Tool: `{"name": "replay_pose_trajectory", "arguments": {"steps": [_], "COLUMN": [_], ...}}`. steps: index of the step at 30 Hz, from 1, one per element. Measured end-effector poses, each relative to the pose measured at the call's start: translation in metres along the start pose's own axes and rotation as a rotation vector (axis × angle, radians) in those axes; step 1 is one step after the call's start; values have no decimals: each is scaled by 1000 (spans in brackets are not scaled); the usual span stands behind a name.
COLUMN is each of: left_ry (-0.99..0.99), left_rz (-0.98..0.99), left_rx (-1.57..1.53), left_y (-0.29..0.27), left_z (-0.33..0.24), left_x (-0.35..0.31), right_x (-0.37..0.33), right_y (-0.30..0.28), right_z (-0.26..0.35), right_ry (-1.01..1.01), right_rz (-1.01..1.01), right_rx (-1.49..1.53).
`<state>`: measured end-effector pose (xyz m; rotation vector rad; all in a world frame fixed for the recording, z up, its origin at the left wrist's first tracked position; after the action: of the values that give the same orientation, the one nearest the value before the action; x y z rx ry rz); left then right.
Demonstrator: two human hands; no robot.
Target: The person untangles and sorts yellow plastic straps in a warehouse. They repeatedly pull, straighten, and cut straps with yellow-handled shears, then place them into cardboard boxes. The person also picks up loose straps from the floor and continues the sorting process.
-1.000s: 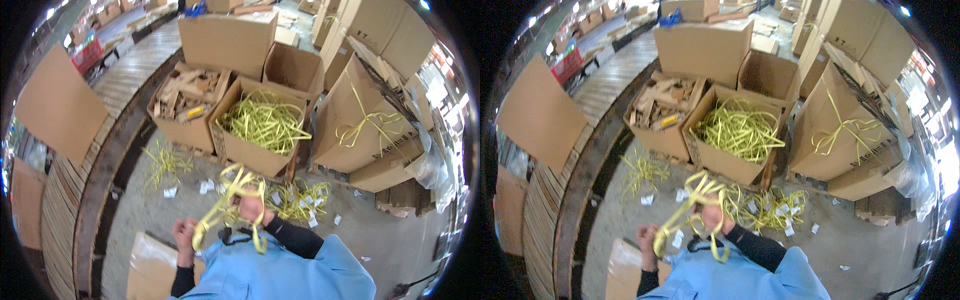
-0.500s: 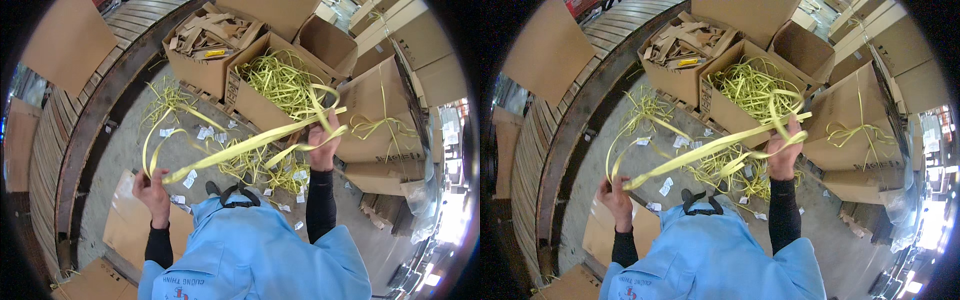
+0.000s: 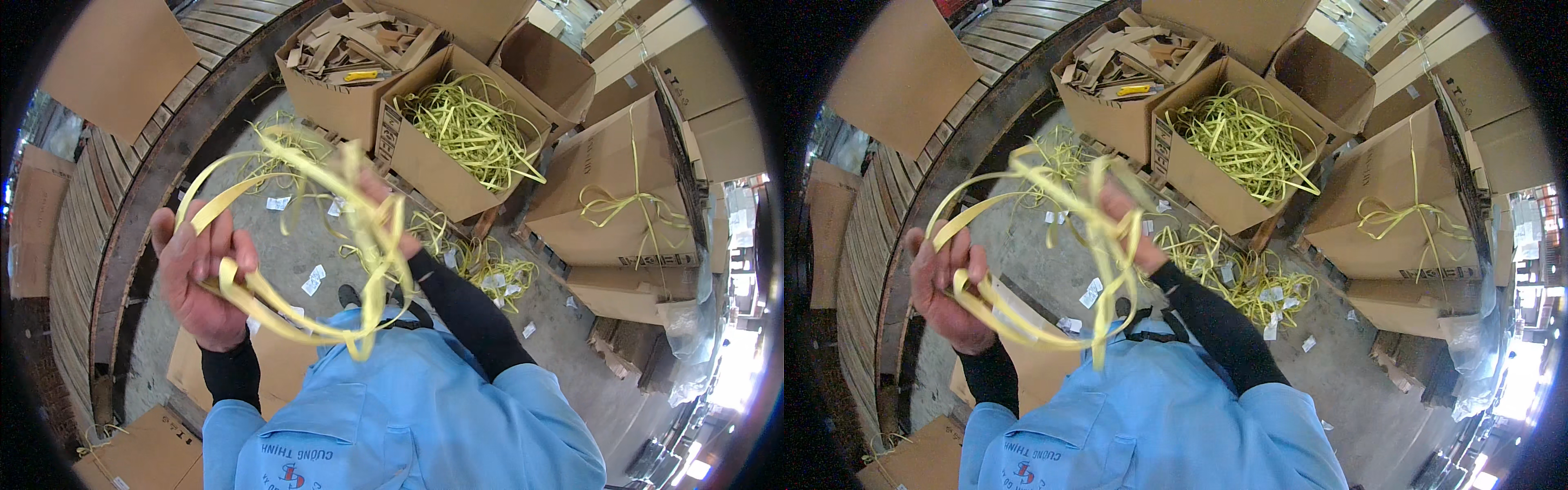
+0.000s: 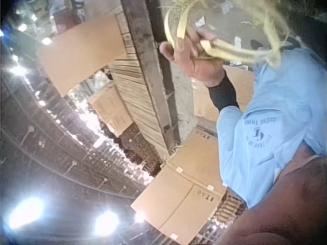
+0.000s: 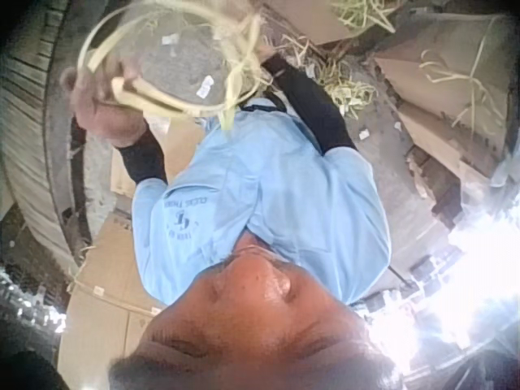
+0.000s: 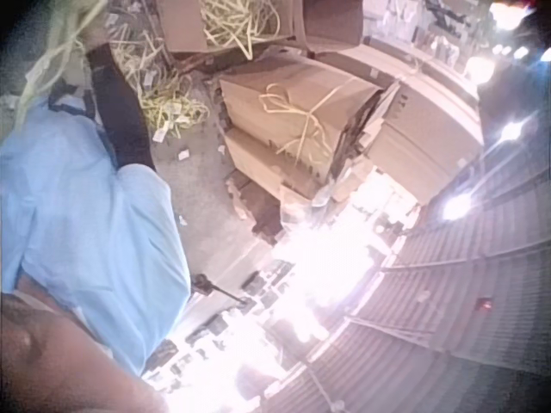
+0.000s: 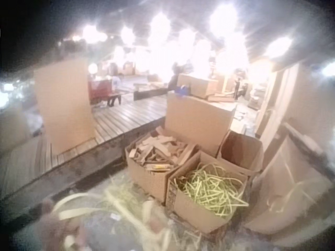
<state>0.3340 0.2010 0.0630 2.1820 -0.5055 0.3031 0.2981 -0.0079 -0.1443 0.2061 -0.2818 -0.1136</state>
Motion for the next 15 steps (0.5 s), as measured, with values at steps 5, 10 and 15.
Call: {"name": "replay_pose_trajectory", "arguments": {"steps": [5, 10, 15], "left_ry": [156, 253, 163], "left_rz": [-52, 21, -707], "left_rx": [-52, 81, 583], "left_y": [0, -54, -167], "left_z": [-28, -68, -85], "left_x": [5, 19, 14], "right_x": [-34, -90, -99], "right_y": [81, 59, -45], "right_z": [-51, -31, 40], "right_ry": [446, 472, 556], "right_rz": [268, 415, 85], "right_rx": [277, -26, -215]}}
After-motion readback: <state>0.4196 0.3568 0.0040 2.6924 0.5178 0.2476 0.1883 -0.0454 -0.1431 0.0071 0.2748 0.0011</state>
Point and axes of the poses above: each hand's wrist, its own x-axis towards the middle knuckle, its own y-axis out of the palm, z = x × y, the point moved 1 cm from there along x, towards the middle knuckle, and after that the axes turned 6 degrees about y, right-handed, at the moved point
